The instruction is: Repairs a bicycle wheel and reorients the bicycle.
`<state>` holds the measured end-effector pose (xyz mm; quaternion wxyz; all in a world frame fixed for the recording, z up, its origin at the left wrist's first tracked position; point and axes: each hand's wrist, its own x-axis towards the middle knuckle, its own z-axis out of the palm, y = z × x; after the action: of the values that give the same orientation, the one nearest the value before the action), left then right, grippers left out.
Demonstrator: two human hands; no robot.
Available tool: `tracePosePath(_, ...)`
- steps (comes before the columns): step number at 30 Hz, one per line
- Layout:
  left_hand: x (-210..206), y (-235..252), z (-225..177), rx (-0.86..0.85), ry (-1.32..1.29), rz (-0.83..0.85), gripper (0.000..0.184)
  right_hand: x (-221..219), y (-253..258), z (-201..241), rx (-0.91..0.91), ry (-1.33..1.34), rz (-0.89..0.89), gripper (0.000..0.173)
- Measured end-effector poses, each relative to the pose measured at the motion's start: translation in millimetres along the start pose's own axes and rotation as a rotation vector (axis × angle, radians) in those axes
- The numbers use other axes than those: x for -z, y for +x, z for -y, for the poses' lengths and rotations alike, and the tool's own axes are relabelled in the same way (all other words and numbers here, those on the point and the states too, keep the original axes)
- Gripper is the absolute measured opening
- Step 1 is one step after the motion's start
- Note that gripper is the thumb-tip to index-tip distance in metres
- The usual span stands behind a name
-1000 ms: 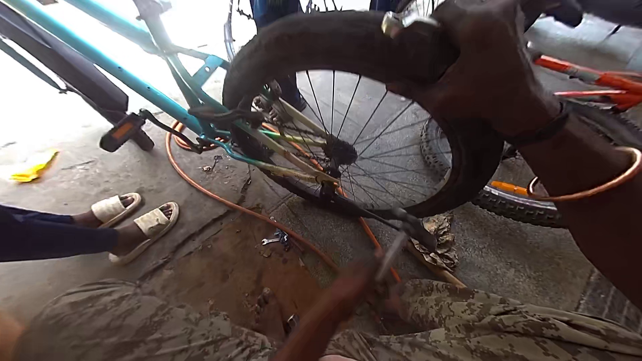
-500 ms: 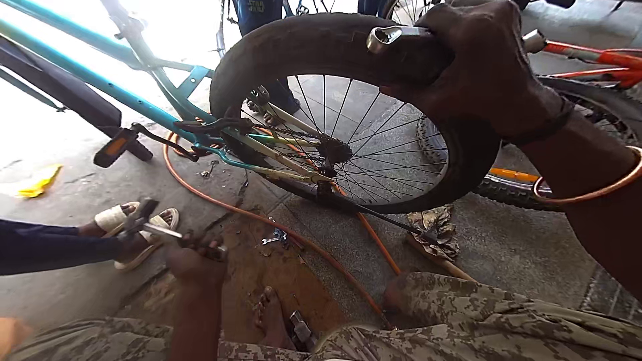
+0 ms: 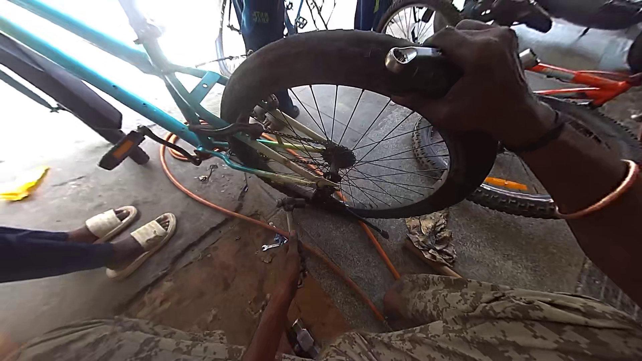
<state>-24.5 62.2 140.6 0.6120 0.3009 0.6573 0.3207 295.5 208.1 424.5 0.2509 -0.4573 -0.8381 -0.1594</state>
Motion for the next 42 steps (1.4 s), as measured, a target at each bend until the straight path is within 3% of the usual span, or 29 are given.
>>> tracePosePath(2, 18, 27, 29, -0.028, 0.381, -0.131, 0.054, -1, 0, 0, 0.016, -0.008, -0.006, 0.066)
tracePosePath(4, 26, 45, 47, 0.053, 0.638, -0.184, 0.051, -1, 3, 3, 0.034, 0.002, -0.014, 0.066)
tracePosePath(8, 32, 80, 67, 0.081, 0.838, -0.247, 0.044, -3, 4, 5, 0.065, 0.006, -0.048, 0.065)
tracePosePath(10, 33, 92, 47, -0.045, 0.72, -0.308, 0.048, -4, 4, 3, 0.07, 0.002, -0.058, 0.067)
tracePosePath(12, 40, 98, -5, -0.161, 0.478, -0.375, 0.048, -5, 1, 1, 0.061, -0.004, -0.061, 0.068)
tracePosePath(15, 69, 143, -72, -0.251, -0.039, -0.375, 0.069, -3, 0, 3, 0.05, 0.0, -0.056, 0.069)
tracePosePath(19, 101, 219, -133, -0.331, -0.526, -0.184, 0.091, -5, 2, 4, 0.063, -0.003, -0.066, 0.068)
tracePosePath(22, 97, 252, -142, -0.512, -0.707, 0.036, 0.096, -7, 3, 2, 0.067, -0.035, -0.074, 0.068)
tracePosePath(25, 88, 273, -135, -0.602, -0.677, 0.156, 0.104, -6, -1, 2, 0.047, -0.03, -0.067, 0.068)
tracePosePath(27, 84, 273, -136, -0.624, -0.63, 0.111, 0.096, -5, -2, 0, 0.035, -0.033, -0.054, 0.07)
tracePosePath(29, 79, 265, -137, -0.627, -0.542, -0.037, 0.079, -4, -2, -4, 0.017, -0.037, -0.028, 0.071)
tracePosePath(31, 78, 265, -139, -0.601, -0.52, -0.14, 0.076, -5, 0, -8, 0.024, -0.037, -0.019, 0.07)
tracePosePath(34, 85, 274, -129, -0.664, -0.554, -0.019, 0.069, -7, 2, 5, -0.007, -0.071, -0.018, 0.068)
tracePosePath(39, 87, 284, -132, -0.652, -0.616, 0.029, 0.07, -11, 7, 34, -0.097, -0.223, -0.164, 0.064)
tracePosePath(42, 91, 283, -134, -0.627, -0.617, -0.016, 0.07, -24, -18, 90, -0.384, -0.221, -0.411, 0.049)
